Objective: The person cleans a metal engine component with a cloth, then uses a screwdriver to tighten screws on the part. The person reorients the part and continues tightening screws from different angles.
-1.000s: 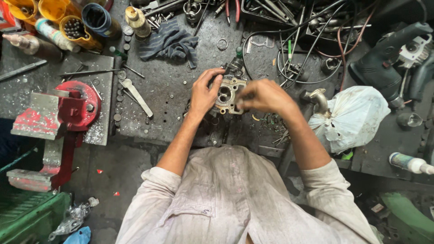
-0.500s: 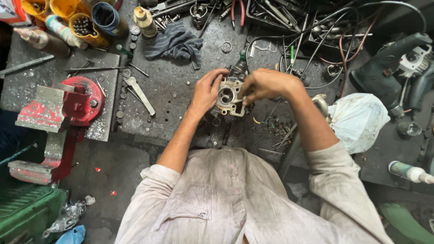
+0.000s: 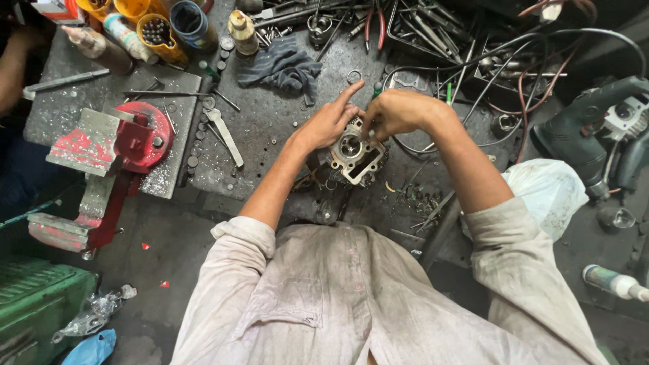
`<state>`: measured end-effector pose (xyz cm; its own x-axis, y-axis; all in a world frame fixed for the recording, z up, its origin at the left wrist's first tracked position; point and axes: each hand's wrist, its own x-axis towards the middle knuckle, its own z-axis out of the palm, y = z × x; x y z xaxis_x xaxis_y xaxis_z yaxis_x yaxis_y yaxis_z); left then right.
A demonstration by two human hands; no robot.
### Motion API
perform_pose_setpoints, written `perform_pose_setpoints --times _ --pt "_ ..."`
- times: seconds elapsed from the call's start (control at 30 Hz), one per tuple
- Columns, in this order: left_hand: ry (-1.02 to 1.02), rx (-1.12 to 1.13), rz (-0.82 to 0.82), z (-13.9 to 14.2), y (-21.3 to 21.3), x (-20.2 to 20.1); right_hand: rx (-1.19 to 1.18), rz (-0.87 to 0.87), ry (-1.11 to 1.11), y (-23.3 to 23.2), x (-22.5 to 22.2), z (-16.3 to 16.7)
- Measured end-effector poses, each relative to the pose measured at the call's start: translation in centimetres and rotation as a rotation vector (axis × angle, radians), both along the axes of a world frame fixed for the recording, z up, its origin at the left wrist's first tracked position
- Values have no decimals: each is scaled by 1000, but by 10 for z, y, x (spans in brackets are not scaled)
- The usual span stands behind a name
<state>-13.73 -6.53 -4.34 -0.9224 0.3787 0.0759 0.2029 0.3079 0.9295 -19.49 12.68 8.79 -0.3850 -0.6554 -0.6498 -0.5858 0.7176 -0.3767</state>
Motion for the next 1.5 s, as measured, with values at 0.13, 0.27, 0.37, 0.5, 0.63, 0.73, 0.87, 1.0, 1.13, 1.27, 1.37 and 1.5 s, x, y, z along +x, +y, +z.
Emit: perform_pose_setpoints --times 0.13,0.27,0.37,0.5,0.63,0.73,0.87,1.0,1.13,1.27,1.37,1.5 --pt "19 27 -21 -1 0 0 -142 0 -55 1 -12 -2" --pt "-19 20 -21 2 1 1 15 28 -113 -3 -15 -3" --pt "-31 28 -30 3 0 0 48 -1 -69 -7 -13 -1" --pt "-97 -2 5 3 0 1 -2 33 10 -11 -7 -1" --pt "-21 57 4 3 0 3 101 135 -86 -10 -8 -3" --pt "-23 57 26 5 1 2 -136 -2 38 -8 -10 -5" --pt "5 66 35 7 3 4 -15 57 -22 -5 -9 -3" --pt "-57 69 22 8 5 4 -64 40 13 0 -7 3" --pt "-46 75 13 8 6 4 -116 40 -28 5 -3 5" --pt "-34 40 11 9 7 3 -64 30 -37 10 -3 2" --pt "-53 45 12 9 8 4 -117 -9 -118 11 -3 0" --pt "-57 16 29 11 8 5 -35 -61 -121 13 -1 -1"
